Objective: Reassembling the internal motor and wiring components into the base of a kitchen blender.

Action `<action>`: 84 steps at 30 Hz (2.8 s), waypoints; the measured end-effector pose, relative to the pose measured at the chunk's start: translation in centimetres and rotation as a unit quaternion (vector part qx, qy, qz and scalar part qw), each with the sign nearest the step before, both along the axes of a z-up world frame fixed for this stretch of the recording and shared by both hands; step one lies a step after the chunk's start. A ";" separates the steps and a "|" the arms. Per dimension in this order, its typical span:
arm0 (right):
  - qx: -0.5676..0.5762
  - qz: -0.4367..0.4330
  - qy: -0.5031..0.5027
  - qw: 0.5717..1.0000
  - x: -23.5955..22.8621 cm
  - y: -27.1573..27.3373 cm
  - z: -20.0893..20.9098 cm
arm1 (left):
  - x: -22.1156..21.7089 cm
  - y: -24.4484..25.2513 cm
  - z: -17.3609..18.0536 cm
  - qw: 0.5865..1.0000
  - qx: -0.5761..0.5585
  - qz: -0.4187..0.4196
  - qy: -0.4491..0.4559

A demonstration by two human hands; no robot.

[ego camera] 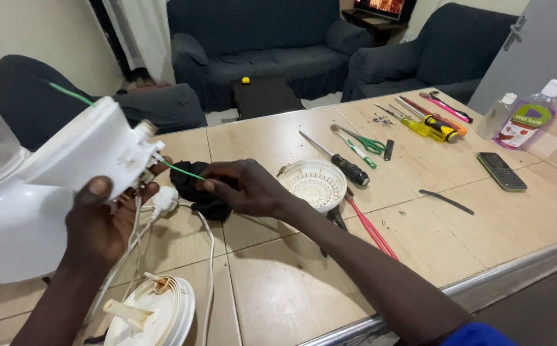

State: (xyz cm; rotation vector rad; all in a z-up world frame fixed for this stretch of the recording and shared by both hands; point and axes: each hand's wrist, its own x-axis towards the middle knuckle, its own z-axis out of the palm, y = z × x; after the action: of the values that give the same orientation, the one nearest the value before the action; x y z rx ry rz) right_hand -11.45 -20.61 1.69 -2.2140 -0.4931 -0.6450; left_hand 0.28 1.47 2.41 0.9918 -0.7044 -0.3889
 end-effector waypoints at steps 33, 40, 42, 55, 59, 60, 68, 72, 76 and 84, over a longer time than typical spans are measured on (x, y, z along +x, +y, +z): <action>0.037 -0.186 0.035 0.981 4.4 -6.1 -4.2 | -2.7 0.2 2.3 0.993 -0.093 0.054 0.040; -0.064 -0.234 -0.038 0.969 1.6 -4.2 -1.4 | 7.6 1.0 -6.3 0.970 -0.033 0.098 -0.218; -0.093 -0.228 -0.025 0.969 1.3 -3.3 -1.2 | 8.0 1.9 -6.0 0.950 -0.007 0.135 -0.281; -0.144 -0.108 -0.004 0.984 1.1 -1.0 -1.9 | 4.4 0.5 -4.1 0.847 0.033 0.281 -0.450; -0.159 -0.049 0.043 0.985 0.0 1.2 -0.6 | 5.3 0.8 -4.3 0.822 0.056 0.331 -0.460; -0.170 -0.033 0.042 0.984 -0.3 1.7 -0.2 | 5.8 0.6 -4.5 0.807 0.056 0.355 -0.468; -0.195 -0.029 0.046 0.979 -0.4 2.2 0.0 | 4.4 0.2 -3.6 0.791 0.075 0.424 -0.435; -0.170 -0.074 0.037 0.982 -0.6 1.7 0.3 | 2.8 0.3 -2.9 0.865 0.021 0.328 -0.380; -0.062 0.049 0.072 0.994 -2.2 5.0 2.5 | 4.3 0.2 -4.1 0.839 0.012 0.315 -0.443; -0.183 0.102 -0.029 0.977 -2.2 6.3 0.6 | 4.3 -0.4 -4.7 0.834 0.053 0.275 -0.476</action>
State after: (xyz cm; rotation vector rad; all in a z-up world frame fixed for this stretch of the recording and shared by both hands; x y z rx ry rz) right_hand -13.63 -14.27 2.29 -2.4451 -0.9184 -0.5445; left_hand 4.59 1.10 -2.31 1.4398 -1.2349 0.6488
